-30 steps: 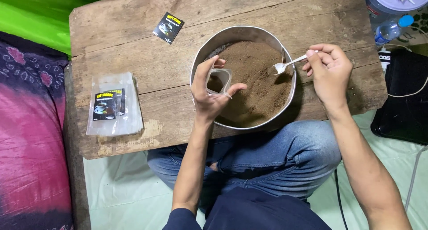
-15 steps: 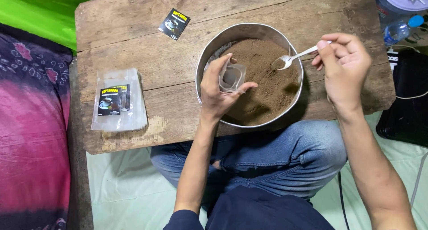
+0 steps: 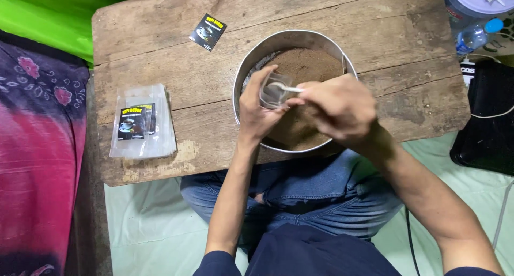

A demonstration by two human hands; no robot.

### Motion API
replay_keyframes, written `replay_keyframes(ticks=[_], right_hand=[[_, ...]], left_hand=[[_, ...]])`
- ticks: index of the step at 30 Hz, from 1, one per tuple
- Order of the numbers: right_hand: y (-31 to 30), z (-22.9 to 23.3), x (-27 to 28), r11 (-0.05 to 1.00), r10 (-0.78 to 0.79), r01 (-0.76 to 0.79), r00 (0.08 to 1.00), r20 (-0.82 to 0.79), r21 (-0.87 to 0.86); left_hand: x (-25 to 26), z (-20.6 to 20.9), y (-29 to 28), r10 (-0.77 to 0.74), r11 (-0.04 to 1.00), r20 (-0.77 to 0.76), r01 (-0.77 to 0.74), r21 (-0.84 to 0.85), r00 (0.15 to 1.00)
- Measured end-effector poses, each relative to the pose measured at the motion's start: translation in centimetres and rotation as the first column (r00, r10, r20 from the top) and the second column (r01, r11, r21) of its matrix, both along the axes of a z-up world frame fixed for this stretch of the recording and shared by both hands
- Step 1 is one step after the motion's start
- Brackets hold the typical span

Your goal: Filling small plastic bags with brown powder using a small spoon from a metal bowl.

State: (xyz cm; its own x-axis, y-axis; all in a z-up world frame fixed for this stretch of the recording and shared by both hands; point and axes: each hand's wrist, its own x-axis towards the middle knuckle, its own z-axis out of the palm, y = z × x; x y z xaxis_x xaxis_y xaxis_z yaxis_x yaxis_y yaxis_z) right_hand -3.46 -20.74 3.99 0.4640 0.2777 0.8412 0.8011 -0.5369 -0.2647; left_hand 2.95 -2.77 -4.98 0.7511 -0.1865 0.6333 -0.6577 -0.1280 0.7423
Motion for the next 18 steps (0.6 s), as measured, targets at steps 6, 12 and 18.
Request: replay_keyframes(ticks=[6,12,18], right_hand=[[-4.1,-2.0,-0.6,0.866,-0.308,0.337,0.942,-0.137,0.37],[-5.3,-0.9,-0.9,0.768,-0.175,0.375,0.903,-0.392,0.519],[-6.3,-2.9,0.3,0.831,-0.142,0.313,0.919,-0.368,0.461]], left_hand=[[1.4,2.6,1.1,-0.008,0.992,-0.074,-0.001,-0.124,0.997],[2.0,7.3,2.5,-0.072,0.97,-0.053,0.057,-0.238,0.996],[2.2,6.2,1.4,-0.087,0.972,-0.03,0.079,-0.22,0.996]])
